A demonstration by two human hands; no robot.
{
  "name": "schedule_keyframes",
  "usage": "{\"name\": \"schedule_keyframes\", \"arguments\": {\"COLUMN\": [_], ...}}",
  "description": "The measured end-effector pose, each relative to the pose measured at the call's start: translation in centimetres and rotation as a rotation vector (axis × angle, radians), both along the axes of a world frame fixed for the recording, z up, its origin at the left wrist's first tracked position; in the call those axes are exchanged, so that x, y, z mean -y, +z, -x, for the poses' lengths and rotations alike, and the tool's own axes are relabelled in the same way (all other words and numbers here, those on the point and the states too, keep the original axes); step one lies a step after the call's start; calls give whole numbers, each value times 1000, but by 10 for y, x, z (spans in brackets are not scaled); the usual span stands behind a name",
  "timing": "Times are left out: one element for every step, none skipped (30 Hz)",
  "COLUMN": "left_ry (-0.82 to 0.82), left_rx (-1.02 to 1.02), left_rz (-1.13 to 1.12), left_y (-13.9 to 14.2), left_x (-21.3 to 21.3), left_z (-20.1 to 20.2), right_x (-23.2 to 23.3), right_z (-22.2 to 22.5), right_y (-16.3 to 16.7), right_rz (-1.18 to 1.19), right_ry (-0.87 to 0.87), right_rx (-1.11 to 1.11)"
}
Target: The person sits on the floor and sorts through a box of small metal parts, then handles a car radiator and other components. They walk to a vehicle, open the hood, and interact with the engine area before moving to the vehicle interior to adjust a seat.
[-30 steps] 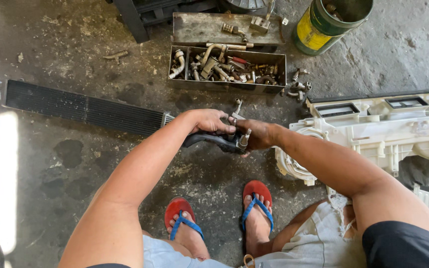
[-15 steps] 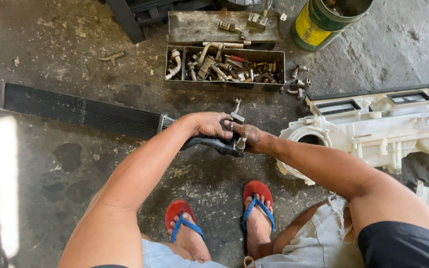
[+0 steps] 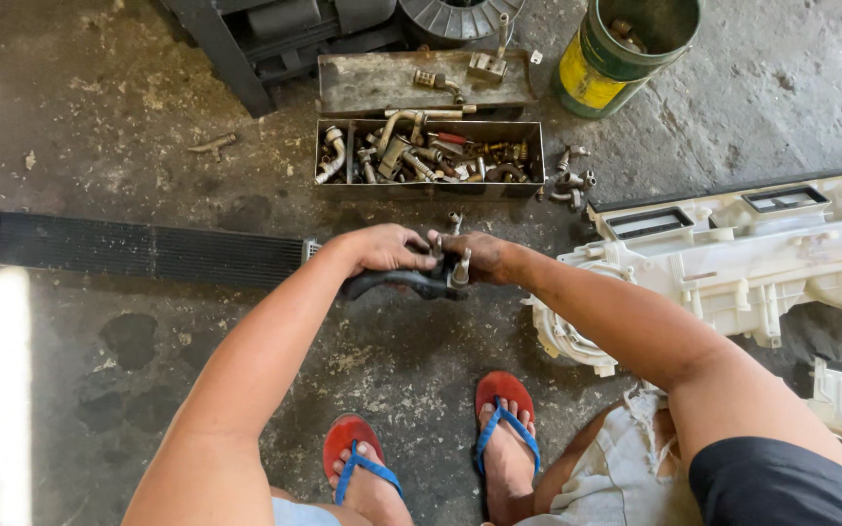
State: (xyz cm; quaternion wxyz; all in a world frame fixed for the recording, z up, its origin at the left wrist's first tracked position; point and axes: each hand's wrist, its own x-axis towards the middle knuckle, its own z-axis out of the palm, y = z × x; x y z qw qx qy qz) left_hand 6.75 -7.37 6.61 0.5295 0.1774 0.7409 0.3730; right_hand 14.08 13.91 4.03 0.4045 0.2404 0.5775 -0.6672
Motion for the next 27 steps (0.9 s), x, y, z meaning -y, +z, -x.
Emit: {"name": "schedule_keyframes", "arguments": {"left_ry": [16, -11, -35, -61, -20, 21, 62, 21, -18, -57, -115, -173, -230, -228, -226, -225, -234, -245, -258, -262, -267, -273, -268, -265, -260, -290, -319], "left_rx": [0, -84, -164, -245, -170, -97, -21, -30, -41, -54, -179, -303, -424, -421, -414, -406, -442, -480, -519, -521, -525, -530, -517, -502, -487, -509, -530], "left_rz": [26, -12, -52, -89, -97, -103, -110, -90, -71, -53, -80, -107, -133, -77, -20, 37, 30, 24, 17, 10, 3, -5, -3, -2, -2, -1, 0], "left_y": [0, 1, 1, 2, 3, 4, 6, 7, 8, 10, 11, 11, 11, 11, 11, 10, 10, 9, 9, 8, 8, 8, 9, 9, 9, 10, 10], "left_x": [-2, -3, -4, -6, -7, -8, -9, -11, -13, -15, -17, -19, -21, -23, -24, -25, -25, -25, -26, -26, -26, -27, -27, -28, -29, -30, -32], "left_z": [-2, -2, -3, -2, -1, 0, 1, 3, 4, 5, 6, 7, 8, 8, 9, 9, 9, 10, 11, 11, 12, 13, 14, 15, 17, 19, 22], "right_x": [-4, -8, -12, -16, -21, -25, -28, -31, -34, -36, -38, -39, -40, -41, -41, -41, -41, -41, -40, -40, -39, -38, -37, -36, -35, -35, -34], "right_z": [1, 2, 3, 4, 5, 6, 7, 7, 8, 9, 9, 10, 11, 11, 12, 13, 14, 15, 16, 16, 17, 17, 17, 18, 18, 19, 21], "right_y": [0, -1, -1, -2, -4, -5, -8, -11, -14, -17, -20, -23, -26, -27, -28, -28, -27, -26, -23, -20, -16, -12, -8, -4, 0, 4, 7], "right_rz": [-6, -11, -18, -5, 9, 23, 44, 66, 87, 116, 144, 172, 172, 172, 173, 171, 168, 164, 171, 177, 183, 183, 183, 182, 189, 196, 203], "right_ry": [14, 30, 48, 38, 28, 18, 10, 4, -1, -4, -6, -9, -7, -5, -4, 3, 10, 16, 14, 11, 7, 9, 10, 11, 15, 19, 24], "right_rx": [-42, -85, -125, -126, -129, -133, -130, -126, -123, -125, -129, -132, -137, -138, -135, -131, -130, -131, -126, -121, -119, -122, -124, -123, -133, -143, -150]}}
